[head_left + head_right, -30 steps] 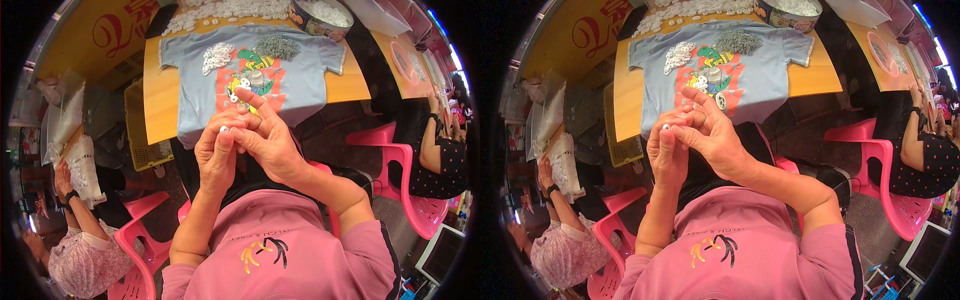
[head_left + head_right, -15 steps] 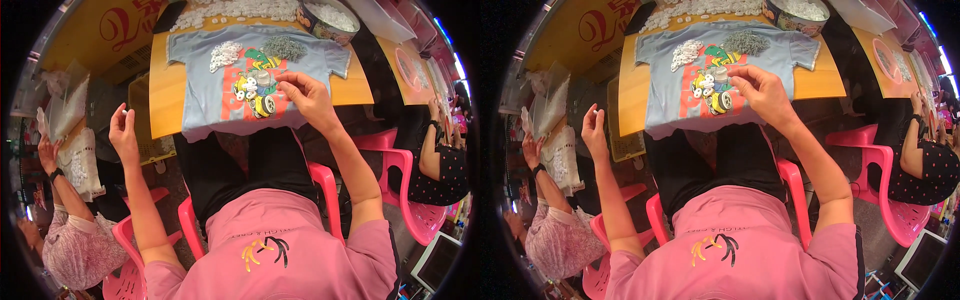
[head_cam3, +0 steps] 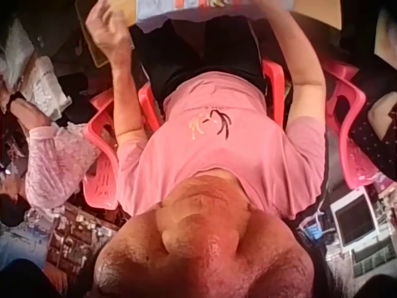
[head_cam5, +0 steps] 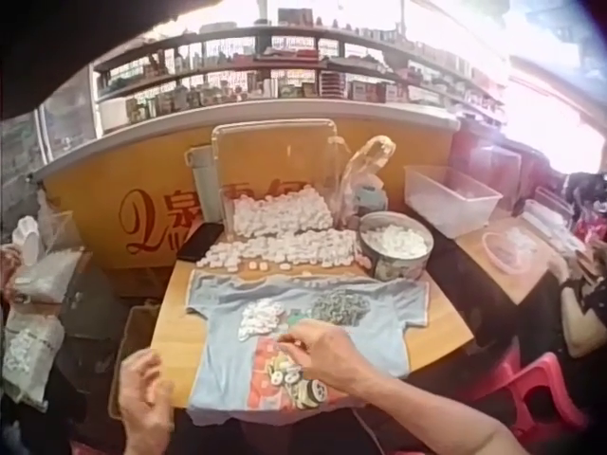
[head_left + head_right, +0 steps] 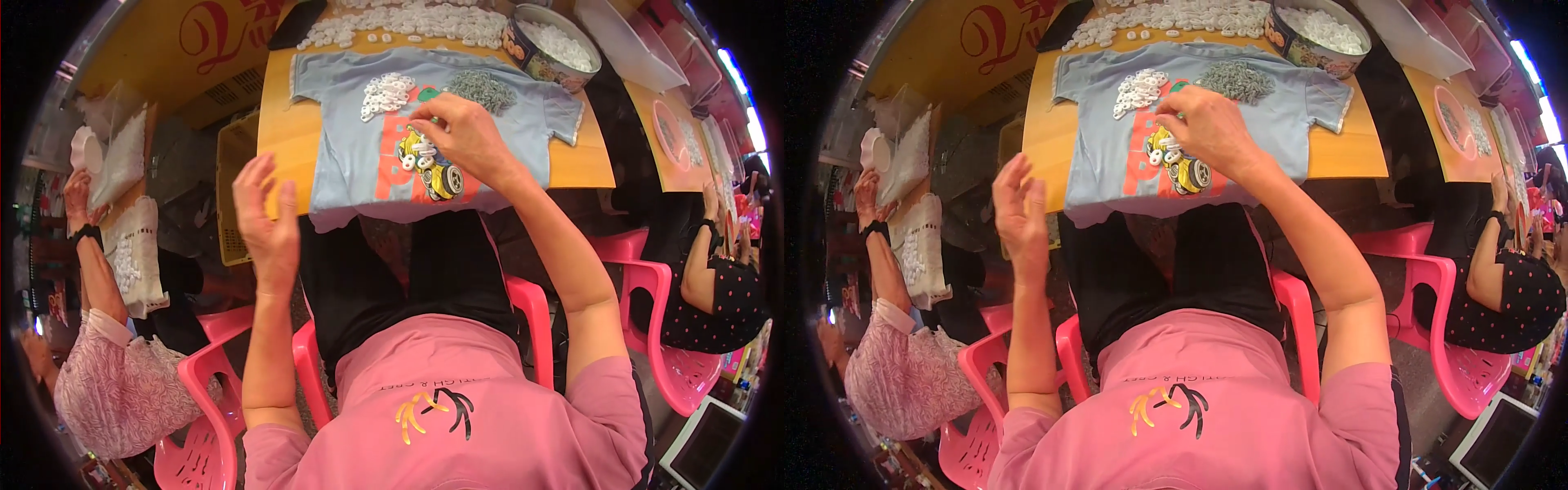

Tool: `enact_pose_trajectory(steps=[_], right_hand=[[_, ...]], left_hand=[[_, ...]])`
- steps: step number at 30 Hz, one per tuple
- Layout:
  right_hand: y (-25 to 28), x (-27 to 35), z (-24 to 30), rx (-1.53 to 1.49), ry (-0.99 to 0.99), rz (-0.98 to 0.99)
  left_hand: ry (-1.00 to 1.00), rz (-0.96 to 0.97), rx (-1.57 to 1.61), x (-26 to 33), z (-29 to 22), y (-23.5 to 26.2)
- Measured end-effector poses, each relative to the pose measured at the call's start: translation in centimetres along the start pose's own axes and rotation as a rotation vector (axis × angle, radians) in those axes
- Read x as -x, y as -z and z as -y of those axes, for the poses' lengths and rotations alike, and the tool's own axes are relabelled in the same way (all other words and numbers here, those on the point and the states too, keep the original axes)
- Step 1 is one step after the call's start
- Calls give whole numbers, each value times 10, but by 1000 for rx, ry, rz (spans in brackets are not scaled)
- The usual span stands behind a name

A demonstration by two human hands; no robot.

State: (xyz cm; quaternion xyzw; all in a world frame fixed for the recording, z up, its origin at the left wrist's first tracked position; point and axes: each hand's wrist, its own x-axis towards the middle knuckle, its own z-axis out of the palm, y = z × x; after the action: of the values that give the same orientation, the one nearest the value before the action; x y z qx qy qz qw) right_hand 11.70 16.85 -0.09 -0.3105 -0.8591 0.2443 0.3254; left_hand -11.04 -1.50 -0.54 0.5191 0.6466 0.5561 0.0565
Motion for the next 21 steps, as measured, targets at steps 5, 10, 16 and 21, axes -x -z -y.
enact_pose_trajectory(steps=[5,10,16,21], right_hand=[[-31,-30,13,147,180,39],[-46,-50,16,348,187,113],[-48,-64,12,388,291,186],[-43,-60,9,215,246,97]], left_hand=[[22,123,157,20,-36,-35],[103,191,216,33,-44,-50],[132,192,232,36,-40,-48],[114,114,280,31,-41,-52]])
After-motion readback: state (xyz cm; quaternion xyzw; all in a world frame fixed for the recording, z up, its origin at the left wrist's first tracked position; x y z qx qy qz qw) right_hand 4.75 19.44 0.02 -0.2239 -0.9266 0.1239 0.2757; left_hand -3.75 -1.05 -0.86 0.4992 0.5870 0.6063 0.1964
